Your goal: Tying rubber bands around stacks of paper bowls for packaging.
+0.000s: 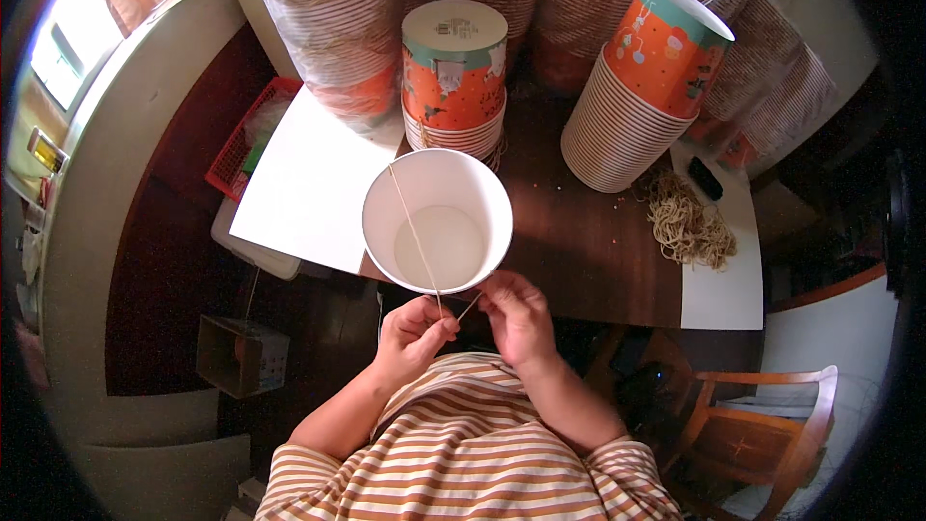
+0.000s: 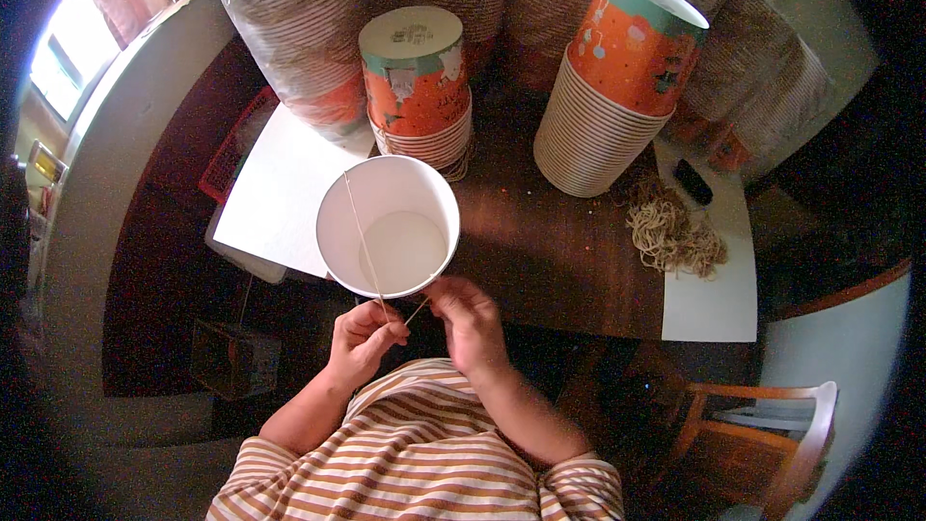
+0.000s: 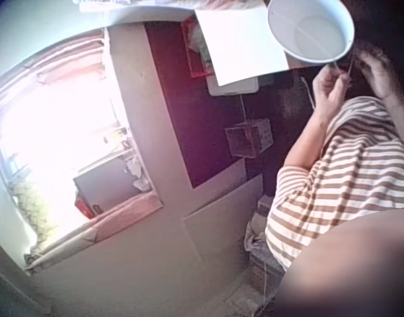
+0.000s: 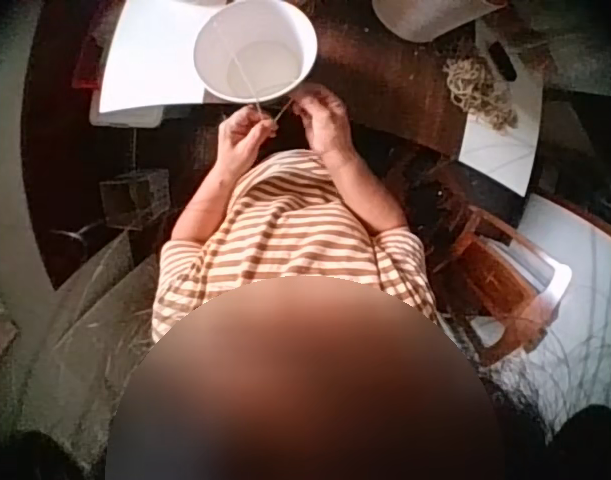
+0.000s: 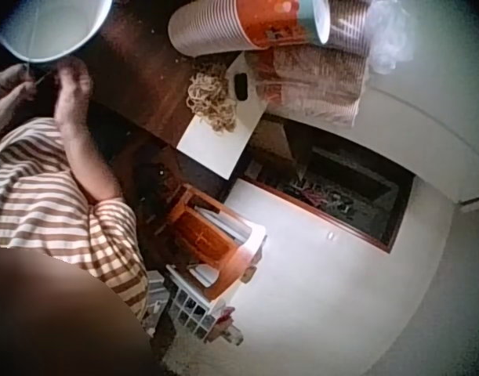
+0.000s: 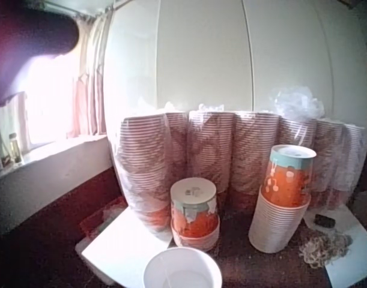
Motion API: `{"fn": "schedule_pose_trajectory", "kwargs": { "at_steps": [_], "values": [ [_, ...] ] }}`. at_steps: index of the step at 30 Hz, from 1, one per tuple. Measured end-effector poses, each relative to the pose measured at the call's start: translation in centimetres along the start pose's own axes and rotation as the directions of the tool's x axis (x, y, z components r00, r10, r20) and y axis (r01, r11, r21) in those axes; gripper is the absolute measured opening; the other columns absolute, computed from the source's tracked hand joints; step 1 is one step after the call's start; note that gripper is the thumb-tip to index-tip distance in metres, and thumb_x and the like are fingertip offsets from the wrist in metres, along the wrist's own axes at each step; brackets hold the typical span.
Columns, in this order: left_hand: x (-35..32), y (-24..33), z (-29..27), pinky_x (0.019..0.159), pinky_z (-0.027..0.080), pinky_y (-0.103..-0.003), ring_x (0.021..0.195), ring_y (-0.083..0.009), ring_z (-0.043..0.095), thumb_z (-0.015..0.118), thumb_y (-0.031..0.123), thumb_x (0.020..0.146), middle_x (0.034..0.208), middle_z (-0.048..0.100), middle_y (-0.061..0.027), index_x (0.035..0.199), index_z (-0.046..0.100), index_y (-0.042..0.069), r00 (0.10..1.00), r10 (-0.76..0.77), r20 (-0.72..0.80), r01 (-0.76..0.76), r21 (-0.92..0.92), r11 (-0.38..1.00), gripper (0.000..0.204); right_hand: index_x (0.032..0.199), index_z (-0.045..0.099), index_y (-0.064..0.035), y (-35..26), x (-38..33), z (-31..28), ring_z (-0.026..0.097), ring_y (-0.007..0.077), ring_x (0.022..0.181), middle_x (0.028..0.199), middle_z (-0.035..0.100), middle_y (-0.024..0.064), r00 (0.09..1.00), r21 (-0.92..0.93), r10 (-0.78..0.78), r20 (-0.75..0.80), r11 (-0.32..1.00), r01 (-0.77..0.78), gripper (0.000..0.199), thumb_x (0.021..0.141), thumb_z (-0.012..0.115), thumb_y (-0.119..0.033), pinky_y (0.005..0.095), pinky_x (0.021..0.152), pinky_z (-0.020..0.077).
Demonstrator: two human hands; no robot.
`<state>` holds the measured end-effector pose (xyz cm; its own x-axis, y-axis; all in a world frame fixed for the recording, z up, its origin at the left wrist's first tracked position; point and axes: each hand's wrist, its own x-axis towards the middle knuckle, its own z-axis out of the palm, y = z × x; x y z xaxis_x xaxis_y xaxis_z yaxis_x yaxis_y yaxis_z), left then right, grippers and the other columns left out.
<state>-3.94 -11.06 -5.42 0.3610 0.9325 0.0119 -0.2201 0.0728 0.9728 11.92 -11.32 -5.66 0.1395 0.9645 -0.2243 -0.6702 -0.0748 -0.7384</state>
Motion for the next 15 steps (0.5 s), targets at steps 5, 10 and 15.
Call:
{"fn": "schedule_pose_trajectory", "kwargs": {
  "at_steps": [5, 10, 15],
  "values": [
    [1.2, 0.3, -1.7, 0.060, 0.044, -0.020, 0.065, -0.0074, 0.054, 0.049, -0.002, 0.086, 0.076, 0.061, -0.0046, 0.082, 0.058, -0.001, 0.989, 0.027, -0.147, -0.036, -0.062, 0.997, 0.010, 0.088, 0.064, -0.0047, -0.7, 0.8, -0.1, 0.051, 0.0084, 0.069, 0.081, 0.064, 0.0027, 0.999, -0.081, -0.029, 0.044, 0.996, 0.033, 0.008, 0.083, 0.063, -0.010, 0.0217, 0.065, 0.0402],
    [1.4, 0.4, -1.5, 0.051, 0.041, -0.025, 0.057, -0.0107, 0.050, 0.065, -0.005, 0.073, 0.067, 0.053, -0.0051, 0.077, 0.049, 0.004, 0.798, 0.542, -0.264, -0.280, 0.634, 0.721, 0.019, 0.089, 0.065, -0.0037, -0.7, 0.3, 0.7, 0.053, 0.0086, 0.072, 0.083, 0.065, 0.0025, 0.995, -0.188, -0.002, 0.099, 0.982, 0.021, 0.010, 0.083, 0.064, -0.011, 0.0216, 0.067, 0.0402],
    [0.9, 2.2, 1.4, 0.054, 0.050, -0.028, 0.067, -0.0236, 0.059, 0.067, -0.006, 0.069, 0.088, 0.060, -0.0160, 0.096, 0.056, -0.001, 0.686, 0.719, 0.110, -0.586, 0.669, 0.457, 0.029, 0.095, 0.065, -0.0034, -0.8, 0.1, 0.7, 0.055, 0.0095, 0.080, 0.089, 0.065, 0.0029, 0.991, -0.248, 0.026, 0.129, 0.969, 0.007, 0.014, 0.084, 0.063, -0.012, 0.0236, 0.076, 0.0420]
  ]
}}
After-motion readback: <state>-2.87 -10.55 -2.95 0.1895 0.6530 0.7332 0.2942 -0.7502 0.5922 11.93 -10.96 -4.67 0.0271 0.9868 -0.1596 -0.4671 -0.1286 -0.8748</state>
